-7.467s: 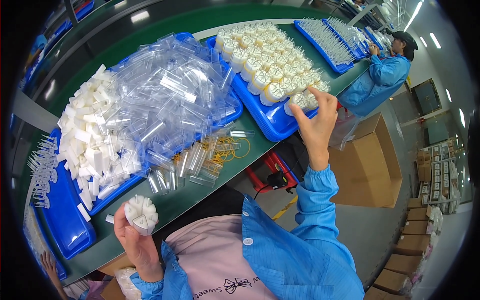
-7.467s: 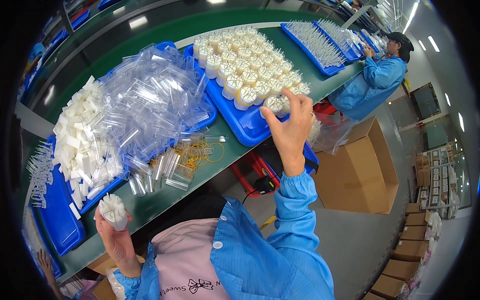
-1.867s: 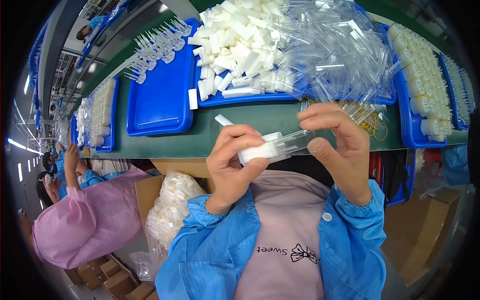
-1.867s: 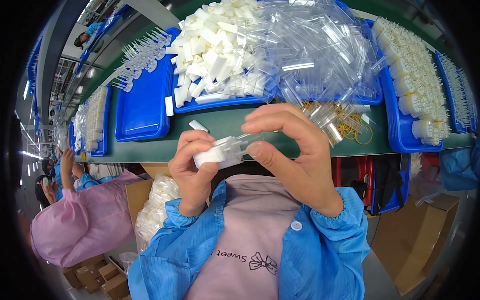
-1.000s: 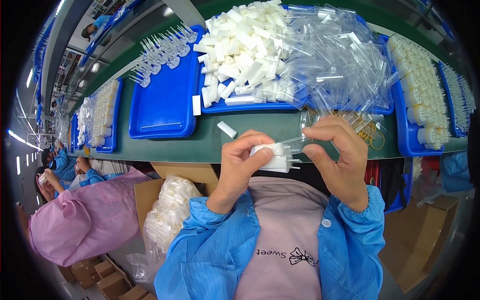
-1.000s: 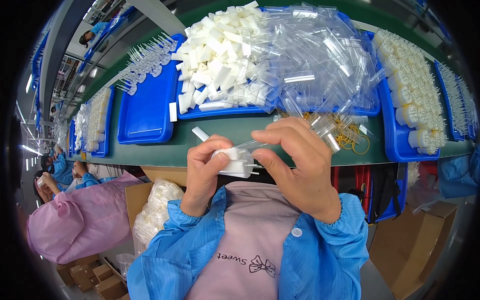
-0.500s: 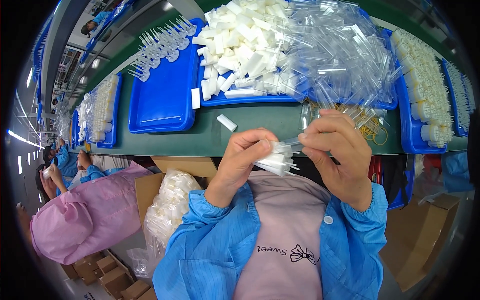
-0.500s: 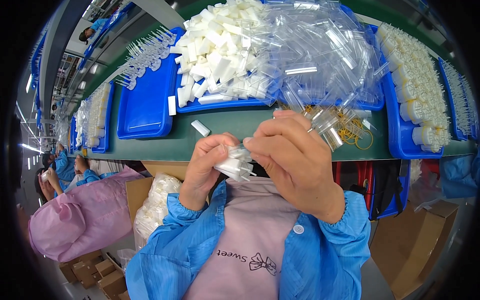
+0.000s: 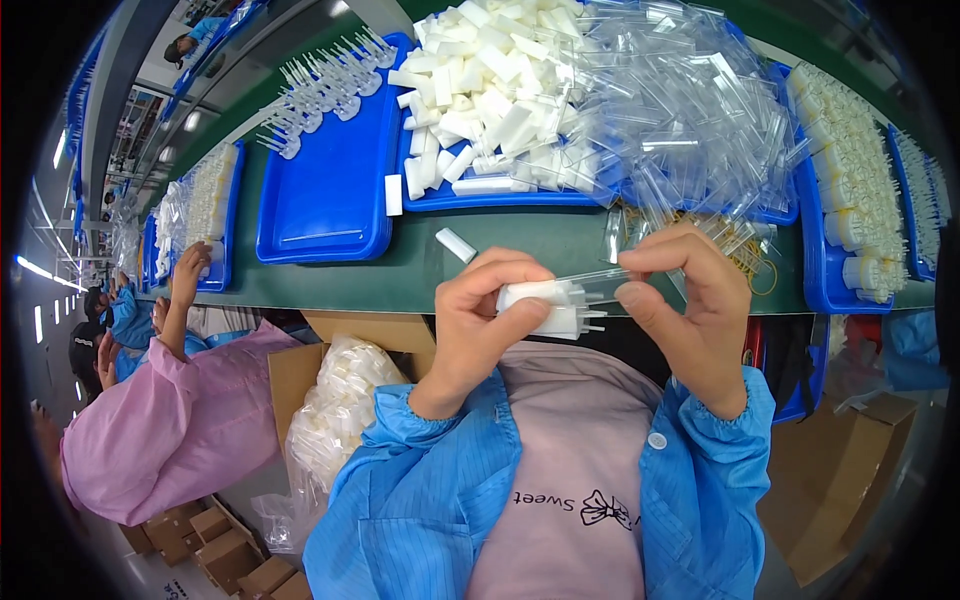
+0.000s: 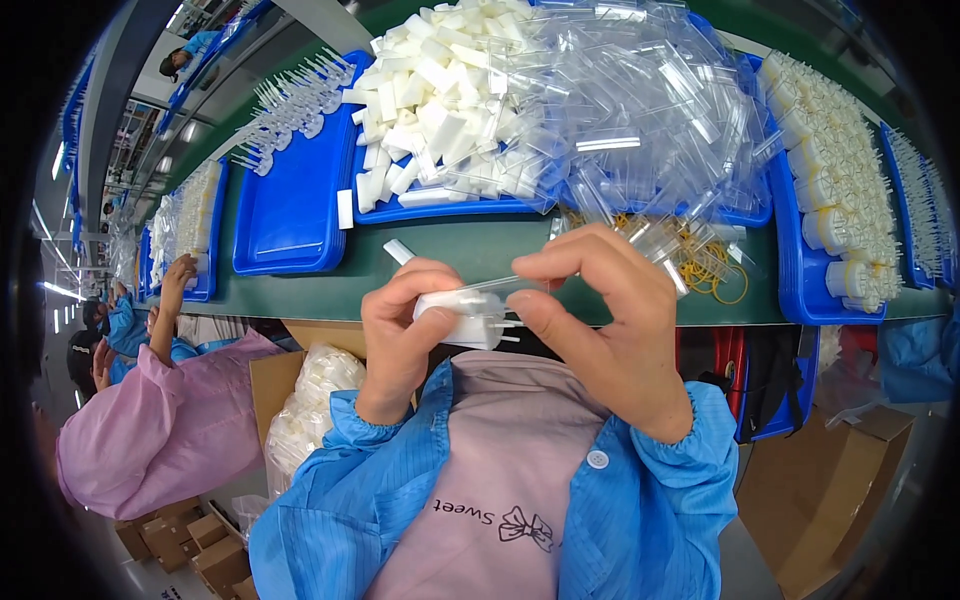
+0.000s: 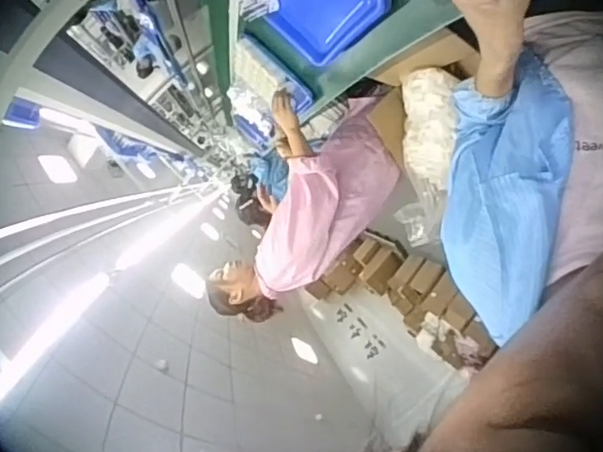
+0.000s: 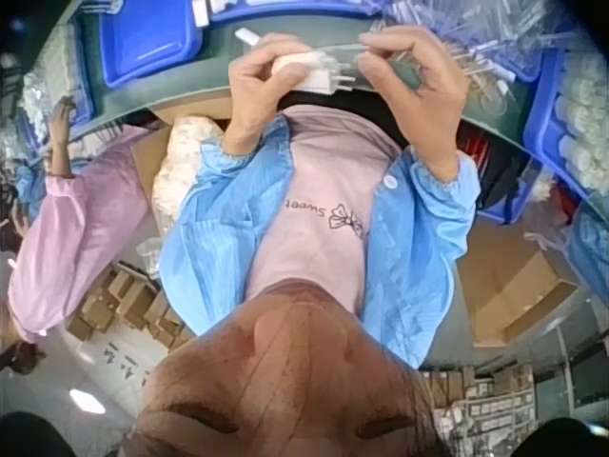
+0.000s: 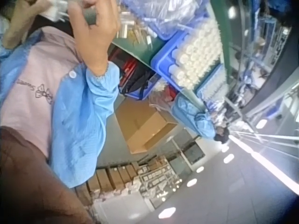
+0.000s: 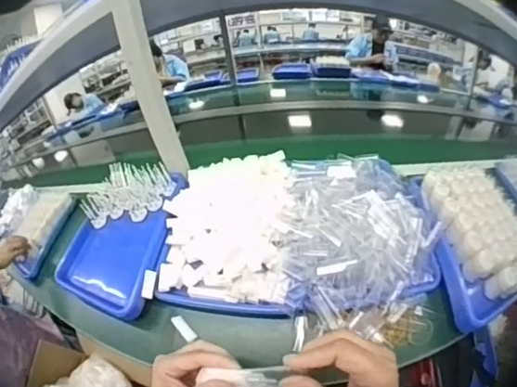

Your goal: The person fits foam blocks onto the prongs of a plastic base, slides clear plastic sleeves over them, secures the assembly with a rubber band, and places it onto a tray.

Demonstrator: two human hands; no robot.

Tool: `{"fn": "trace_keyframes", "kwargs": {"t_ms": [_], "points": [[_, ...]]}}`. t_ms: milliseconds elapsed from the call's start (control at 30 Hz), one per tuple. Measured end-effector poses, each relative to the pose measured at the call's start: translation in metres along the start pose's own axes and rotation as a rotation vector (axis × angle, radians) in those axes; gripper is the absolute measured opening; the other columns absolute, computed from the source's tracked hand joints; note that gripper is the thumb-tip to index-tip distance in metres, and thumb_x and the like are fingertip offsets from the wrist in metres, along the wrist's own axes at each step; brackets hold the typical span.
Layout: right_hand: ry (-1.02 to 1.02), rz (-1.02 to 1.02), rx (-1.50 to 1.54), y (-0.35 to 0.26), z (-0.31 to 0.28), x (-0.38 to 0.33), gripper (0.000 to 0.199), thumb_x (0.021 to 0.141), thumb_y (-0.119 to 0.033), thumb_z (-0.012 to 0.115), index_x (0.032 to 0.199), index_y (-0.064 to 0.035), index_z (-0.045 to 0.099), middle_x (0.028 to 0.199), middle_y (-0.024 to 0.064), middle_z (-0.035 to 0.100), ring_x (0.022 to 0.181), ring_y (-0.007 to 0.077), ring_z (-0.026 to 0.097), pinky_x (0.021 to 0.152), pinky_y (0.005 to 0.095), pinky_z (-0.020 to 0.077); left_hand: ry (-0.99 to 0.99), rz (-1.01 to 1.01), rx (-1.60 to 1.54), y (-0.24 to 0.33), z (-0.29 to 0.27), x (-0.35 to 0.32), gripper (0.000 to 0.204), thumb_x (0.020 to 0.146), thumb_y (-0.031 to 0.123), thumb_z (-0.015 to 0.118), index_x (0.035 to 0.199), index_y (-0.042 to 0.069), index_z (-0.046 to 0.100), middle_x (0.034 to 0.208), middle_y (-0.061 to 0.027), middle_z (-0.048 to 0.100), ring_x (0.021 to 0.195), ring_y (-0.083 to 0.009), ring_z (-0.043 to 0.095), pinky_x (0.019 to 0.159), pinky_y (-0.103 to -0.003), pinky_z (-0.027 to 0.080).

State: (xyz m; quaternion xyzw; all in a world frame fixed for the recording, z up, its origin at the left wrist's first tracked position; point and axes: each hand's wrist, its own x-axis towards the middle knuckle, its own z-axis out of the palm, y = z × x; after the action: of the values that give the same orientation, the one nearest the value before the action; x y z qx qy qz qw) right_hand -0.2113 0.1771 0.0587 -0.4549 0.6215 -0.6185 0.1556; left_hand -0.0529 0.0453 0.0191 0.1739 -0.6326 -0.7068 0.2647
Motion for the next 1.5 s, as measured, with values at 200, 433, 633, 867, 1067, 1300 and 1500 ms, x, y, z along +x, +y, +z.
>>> {"fn": "trace_keyframes", "kwargs": {"t_ms": [200,433,633,867,1067,1300,1500], "points": [[-0.014,0.108,0.204,0.014,0.003,-0.003,0.016,0.077,-0.002,0.069,0.091,0.0015,0.063,0.084,0.0069,0.060,0.077,0.0133,0.057,0.069,0.0246,0.0437,0.053,0.140,0.239,0.004,0.002,-0.002,0.024,0.070,-0.002,0.072,0.093,0.001,0.066,0.096,-0.0075,0.059,0.085,-0.0147,0.057,0.072,-0.025,0.045],[-0.022,0.299,0.420,0.015,0.006,-0.004,0.018,0.079,0.000,0.067,0.096,0.0028,0.062,0.085,0.0054,0.058,0.081,0.0102,0.055,0.070,0.0231,0.0432,0.130,0.440,0.633,0.013,0.004,-0.002,0.028,0.063,0.001,0.076,0.089,0.005,0.067,0.094,-0.0080,0.060,0.081,-0.0216,0.058,0.069,-0.030,0.046],[-0.012,0.019,0.121,0.017,0.005,-0.002,0.019,0.078,-0.001,0.068,0.096,0.0030,0.062,0.084,0.0048,0.058,0.080,0.0097,0.055,0.070,0.0233,0.0432,0.146,0.360,0.494,0.006,0.004,0.002,0.032,0.060,0.001,0.078,0.089,0.006,0.067,0.092,-0.0080,0.061,0.079,-0.0215,0.058,0.067,-0.030,0.046],[-0.015,0.277,0.338,0.021,0.007,-0.001,0.017,0.078,-0.002,0.068,0.094,0.0003,0.064,0.086,0.0089,0.060,0.080,0.0148,0.057,0.071,0.0262,0.0447,0.168,0.536,0.751,0.009,0.005,-0.001,0.033,0.059,0.002,0.078,0.090,0.006,0.067,0.091,-0.0085,0.061,0.078,-0.0231,0.058,0.066,-0.030,0.046],[0.022,0.012,0.079,0.017,0.007,-0.002,0.016,0.078,-0.003,0.068,0.092,0.0010,0.064,0.088,0.0102,0.061,0.081,0.0169,0.059,0.072,0.0267,0.0452,0.116,0.408,0.573,0.003,0.001,0.001,0.038,0.060,0.000,0.079,0.095,0.004,0.066,0.099,-0.0100,0.059,0.084,-0.0198,0.058,0.074,-0.029,0.047],[0.035,0.135,0.102,0.018,-0.007,0.004,0.016,0.078,-0.005,0.067,0.092,0.0007,0.065,0.085,0.0103,0.062,0.080,0.0204,0.060,0.072,0.0287,0.0461,-0.060,-0.012,-0.173,-0.005,0.008,0.004,0.079,0.082,0.048,0.063,0.138,0.001,0.032,0.122,-0.0124,0.048,0.104,-0.0170,0.051,0.084,-0.028,0.046],[-0.105,-0.029,-0.170,0.006,-0.022,0.018,0.017,0.079,-0.005,0.064,0.095,0.0011,0.065,0.093,0.0131,0.061,0.083,0.0230,0.060,0.071,0.0299,0.0468,-0.378,-0.587,-0.527,-0.007,-0.001,0.007,0.063,0.094,0.037,0.048,0.140,0.000,0.027,0.122,-0.0135,0.052,0.102,-0.0215,0.058,0.087,-0.032,0.048]]}}
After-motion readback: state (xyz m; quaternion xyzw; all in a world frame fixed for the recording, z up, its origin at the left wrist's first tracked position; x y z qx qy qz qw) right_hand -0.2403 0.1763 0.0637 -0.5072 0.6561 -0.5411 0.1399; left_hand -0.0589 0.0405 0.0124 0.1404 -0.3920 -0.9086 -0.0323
